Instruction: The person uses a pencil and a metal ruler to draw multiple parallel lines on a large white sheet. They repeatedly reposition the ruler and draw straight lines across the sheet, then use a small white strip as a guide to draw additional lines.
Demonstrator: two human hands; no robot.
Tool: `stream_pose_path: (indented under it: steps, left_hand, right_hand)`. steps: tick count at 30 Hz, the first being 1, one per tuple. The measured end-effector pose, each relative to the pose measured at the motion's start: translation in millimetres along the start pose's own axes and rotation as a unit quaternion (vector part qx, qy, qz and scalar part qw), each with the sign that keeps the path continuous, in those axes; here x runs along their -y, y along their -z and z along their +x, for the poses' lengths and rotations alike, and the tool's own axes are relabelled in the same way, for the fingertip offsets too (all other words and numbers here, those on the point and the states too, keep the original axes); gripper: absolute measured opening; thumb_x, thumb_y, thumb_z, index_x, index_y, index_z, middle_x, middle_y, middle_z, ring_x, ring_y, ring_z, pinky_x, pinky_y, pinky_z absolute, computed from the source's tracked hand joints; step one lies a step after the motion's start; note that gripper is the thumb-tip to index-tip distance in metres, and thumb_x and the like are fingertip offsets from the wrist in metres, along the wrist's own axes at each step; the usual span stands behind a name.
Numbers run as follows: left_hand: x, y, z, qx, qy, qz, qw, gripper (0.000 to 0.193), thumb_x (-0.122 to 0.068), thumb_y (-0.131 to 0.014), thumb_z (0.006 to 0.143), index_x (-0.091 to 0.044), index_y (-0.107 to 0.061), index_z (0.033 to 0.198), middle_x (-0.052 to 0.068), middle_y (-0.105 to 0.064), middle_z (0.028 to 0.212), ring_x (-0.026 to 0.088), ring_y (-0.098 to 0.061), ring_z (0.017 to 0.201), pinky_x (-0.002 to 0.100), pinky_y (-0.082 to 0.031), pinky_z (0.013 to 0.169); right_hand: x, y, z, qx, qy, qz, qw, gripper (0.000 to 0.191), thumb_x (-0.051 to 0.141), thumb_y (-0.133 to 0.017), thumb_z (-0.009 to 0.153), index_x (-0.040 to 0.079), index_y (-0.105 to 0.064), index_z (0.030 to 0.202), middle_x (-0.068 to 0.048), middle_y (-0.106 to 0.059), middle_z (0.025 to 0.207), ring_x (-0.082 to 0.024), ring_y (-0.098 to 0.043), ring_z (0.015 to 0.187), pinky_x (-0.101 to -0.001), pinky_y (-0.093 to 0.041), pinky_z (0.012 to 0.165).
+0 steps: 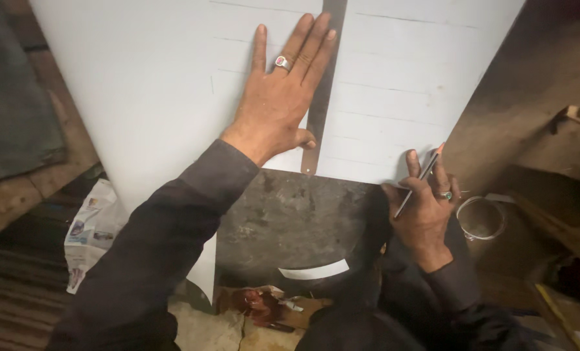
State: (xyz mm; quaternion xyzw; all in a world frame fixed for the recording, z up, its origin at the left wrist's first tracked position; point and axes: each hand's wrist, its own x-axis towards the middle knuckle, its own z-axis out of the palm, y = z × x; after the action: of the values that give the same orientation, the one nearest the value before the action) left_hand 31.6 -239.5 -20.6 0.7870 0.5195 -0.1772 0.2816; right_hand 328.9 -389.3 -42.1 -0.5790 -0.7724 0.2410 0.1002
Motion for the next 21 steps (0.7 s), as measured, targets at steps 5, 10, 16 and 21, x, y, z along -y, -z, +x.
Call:
stream_pose_path:
  steps: [5, 10, 16, 21]
  left_hand:
    - [-2.6, 3.3, -2.7, -0.001, 0.012, 0.013, 1.0, 0.159, -0.061, -0.094, 0.046, -0.008, -0.005, 0.166, 0.01, 0.0, 0.173, 0.024, 0.003, 0.159, 0.069, -0.008, 0.127]
    - [-3.0, 7.5, -5.4, -0.002, 0.018, 0.034, 0.999, 0.157, -0.06, -0.094, 0.047, -0.007, -0.005, 0.166, 0.01, 0.0, 0.174, 0.025, 0.003, 0.159, 0.068, -0.009, 0.126]
    - [-0.8, 8.6, -8.8, -0.008, 0.016, 0.036, 0.999, 0.16, -0.061, -0.093, 0.044, -0.007, -0.005, 0.167, 0.009, 0.001, 0.174, 0.024, 0.004, 0.159, 0.068, -0.009, 0.126]
    - [0.9, 6.1, -9.3, -0.013, 0.014, 0.036, 0.999, 0.162, -0.062, -0.093, 0.042, -0.007, -0.006, 0.167, 0.01, 0.0, 0.174, 0.025, 0.004, 0.159, 0.069, -0.009, 0.125]
  right_hand:
    - [17.7, 26.0, 10.3, -0.009, 0.003, 0.018, 1.0, 0.028, 0.019, -0.075, 0.096, 0.006, -0.066, 0.119, -0.01, -0.072, 0.132, -0.029, -0.059, 0.129, -0.0462, -0.036, 0.108]
    - [53.4, 47.6, 41.9, -0.078, 0.017, 0.259, 0.963, 0.028, 0.015, -0.061, 0.101, 0.005, -0.07, 0.126, -0.006, -0.075, 0.103, -0.018, -0.074, 0.098, -0.0287, -0.055, 0.091]
    - [89.1, 55.5, 64.8, -0.016, -0.014, 0.018, 1.0, 0.024, -0.001, -0.064, 0.096, 0.006, -0.071, 0.118, -0.017, -0.071, 0.126, -0.033, -0.055, 0.133, -0.0409, -0.048, 0.107]
    - [86.8, 23.0, 46.9, 0.031, 0.032, -0.026, 0.999, 0.035, 0.019, -0.08, 0.096, 0.01, -0.063, 0.126, -0.014, -0.065, 0.145, -0.032, -0.044, 0.15, -0.0579, -0.005, 0.122]
